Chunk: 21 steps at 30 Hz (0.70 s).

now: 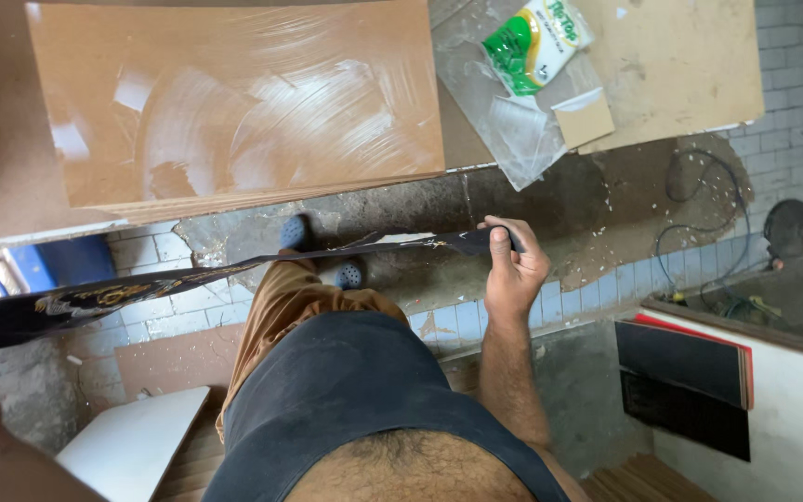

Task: The person applies glue to a rectangular piece of cardboard using a small wooden block, then places a black cloth with gold Arabic calligraphy onto the glued surface and presses it down firmly. The person repeats this process with a second piece of cardboard and cloth.

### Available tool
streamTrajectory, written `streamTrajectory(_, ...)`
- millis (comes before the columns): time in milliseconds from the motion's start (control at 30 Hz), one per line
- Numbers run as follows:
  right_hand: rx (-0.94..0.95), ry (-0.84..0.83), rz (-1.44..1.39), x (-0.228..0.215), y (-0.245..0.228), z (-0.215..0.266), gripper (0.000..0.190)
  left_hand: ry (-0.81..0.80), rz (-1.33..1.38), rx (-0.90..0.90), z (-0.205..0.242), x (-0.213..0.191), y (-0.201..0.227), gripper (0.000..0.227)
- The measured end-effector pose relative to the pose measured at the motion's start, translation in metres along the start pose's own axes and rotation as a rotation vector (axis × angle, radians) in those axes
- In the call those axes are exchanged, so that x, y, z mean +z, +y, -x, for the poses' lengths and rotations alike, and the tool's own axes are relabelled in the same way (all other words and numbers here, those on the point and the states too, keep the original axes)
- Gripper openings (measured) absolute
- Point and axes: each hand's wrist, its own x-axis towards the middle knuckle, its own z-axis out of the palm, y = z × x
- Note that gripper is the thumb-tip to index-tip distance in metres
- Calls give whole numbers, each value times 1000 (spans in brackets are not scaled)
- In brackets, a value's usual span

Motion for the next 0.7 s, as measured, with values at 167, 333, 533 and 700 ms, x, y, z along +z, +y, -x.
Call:
streamTrajectory(167, 50, 99, 53, 7, 8, -18, 20, 125, 160, -31, -5, 8, 19, 19)
streamTrajectory(333, 49, 198, 52, 24, 21, -46, 17, 194, 273, 75, -74, 11, 44, 19)
streamTrajectory(533, -79, 191, 22, 56, 37, -102, 15, 158, 358, 196, -191, 45, 51, 18)
streamTrajectory(700, -11, 247, 272, 99, 66, -178, 18, 100, 296, 301, -308, 65, 43, 17)
